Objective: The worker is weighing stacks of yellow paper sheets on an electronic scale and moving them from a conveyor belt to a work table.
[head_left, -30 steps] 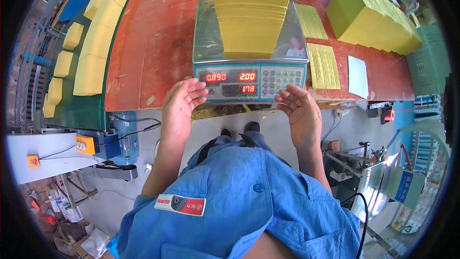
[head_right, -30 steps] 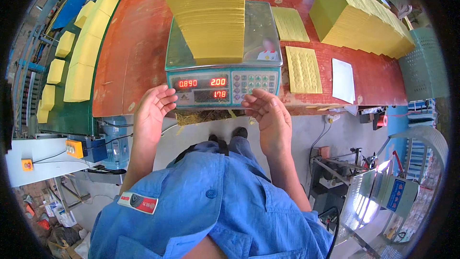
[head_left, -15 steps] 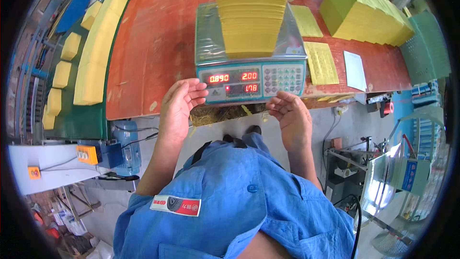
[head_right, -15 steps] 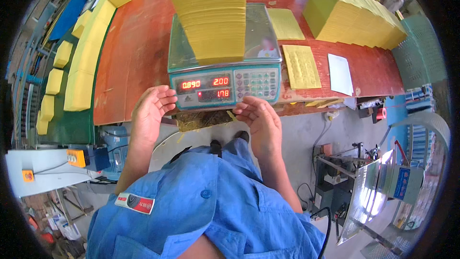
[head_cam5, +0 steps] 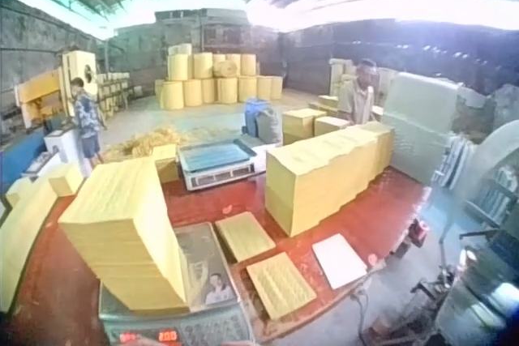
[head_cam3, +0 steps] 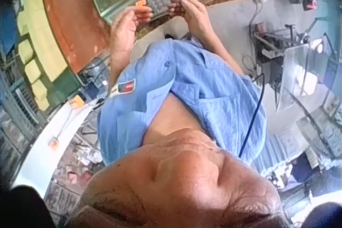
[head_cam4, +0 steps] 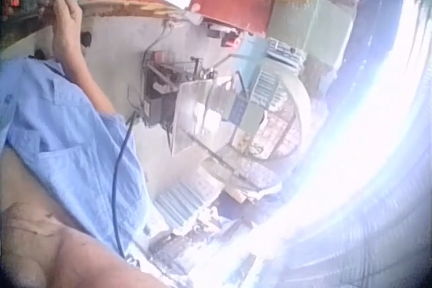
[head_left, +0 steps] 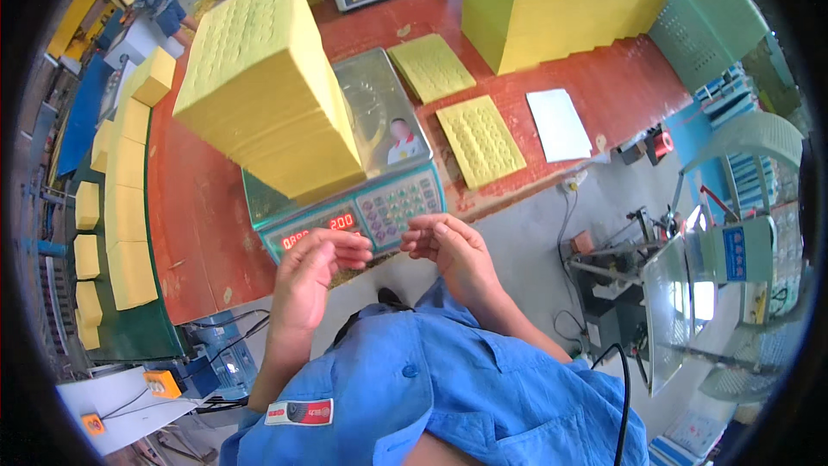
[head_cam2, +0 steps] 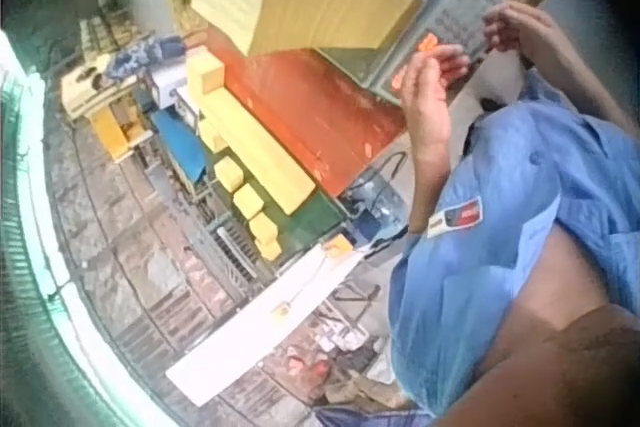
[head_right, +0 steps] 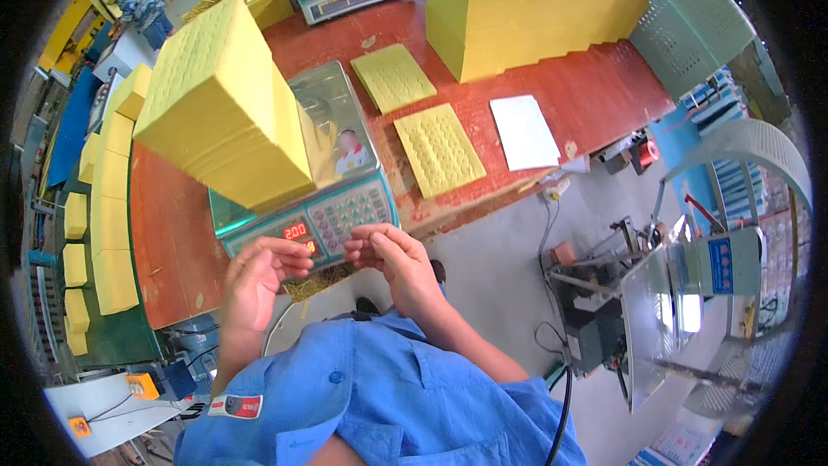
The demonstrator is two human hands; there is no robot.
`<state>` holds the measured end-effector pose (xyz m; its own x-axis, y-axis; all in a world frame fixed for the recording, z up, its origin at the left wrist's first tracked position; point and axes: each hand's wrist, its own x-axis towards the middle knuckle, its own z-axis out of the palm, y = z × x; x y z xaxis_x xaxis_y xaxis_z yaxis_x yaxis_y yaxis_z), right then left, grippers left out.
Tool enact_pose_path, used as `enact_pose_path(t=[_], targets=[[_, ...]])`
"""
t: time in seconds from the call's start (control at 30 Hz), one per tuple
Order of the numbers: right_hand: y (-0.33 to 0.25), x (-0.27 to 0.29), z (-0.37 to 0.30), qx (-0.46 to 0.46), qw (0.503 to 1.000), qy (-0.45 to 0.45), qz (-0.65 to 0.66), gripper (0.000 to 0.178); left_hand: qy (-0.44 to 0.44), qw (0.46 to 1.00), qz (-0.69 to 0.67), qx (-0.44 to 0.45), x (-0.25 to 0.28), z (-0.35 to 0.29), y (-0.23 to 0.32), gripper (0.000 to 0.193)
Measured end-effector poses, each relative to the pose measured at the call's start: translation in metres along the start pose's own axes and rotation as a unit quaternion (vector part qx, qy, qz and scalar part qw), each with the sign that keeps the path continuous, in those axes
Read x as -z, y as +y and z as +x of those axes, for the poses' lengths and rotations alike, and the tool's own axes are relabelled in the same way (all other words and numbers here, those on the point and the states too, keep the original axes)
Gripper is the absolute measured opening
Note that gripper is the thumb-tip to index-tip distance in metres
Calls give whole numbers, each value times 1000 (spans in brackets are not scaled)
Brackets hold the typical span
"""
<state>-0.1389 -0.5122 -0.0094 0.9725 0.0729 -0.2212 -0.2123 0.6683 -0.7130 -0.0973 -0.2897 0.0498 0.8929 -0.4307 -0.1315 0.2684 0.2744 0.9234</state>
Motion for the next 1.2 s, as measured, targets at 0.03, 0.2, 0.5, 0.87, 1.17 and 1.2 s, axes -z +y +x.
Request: enact_pose_path(t=[0.03, 0.2, 0.5, 0.87, 1.17, 1.2], targets=[[-9, 7, 2, -4, 1000, 1, 0, 31, -17, 1000, 3, 4, -12, 10, -1, 29], [-68, 57, 9, 20, 999, 21, -25, 27, -35, 992, 121, 11, -91, 80, -33, 19], [-140, 160, 24, 53, 988, 120, -85, 22, -20, 766, 604, -218, -147, 183, -126, 27], [-148, 180, 28, 7, 992, 98, -78, 22, -24, 763, 615, -199, -153, 187, -132, 17], [-154, 192, 40, -14, 971, 120, -205, 27, 43, 741, 606, -288, -167, 168, -123, 5], [-151, 191, 45, -37, 972, 108, -204, 27, 44, 753, 595, -277, -166, 166, -126, 6]])
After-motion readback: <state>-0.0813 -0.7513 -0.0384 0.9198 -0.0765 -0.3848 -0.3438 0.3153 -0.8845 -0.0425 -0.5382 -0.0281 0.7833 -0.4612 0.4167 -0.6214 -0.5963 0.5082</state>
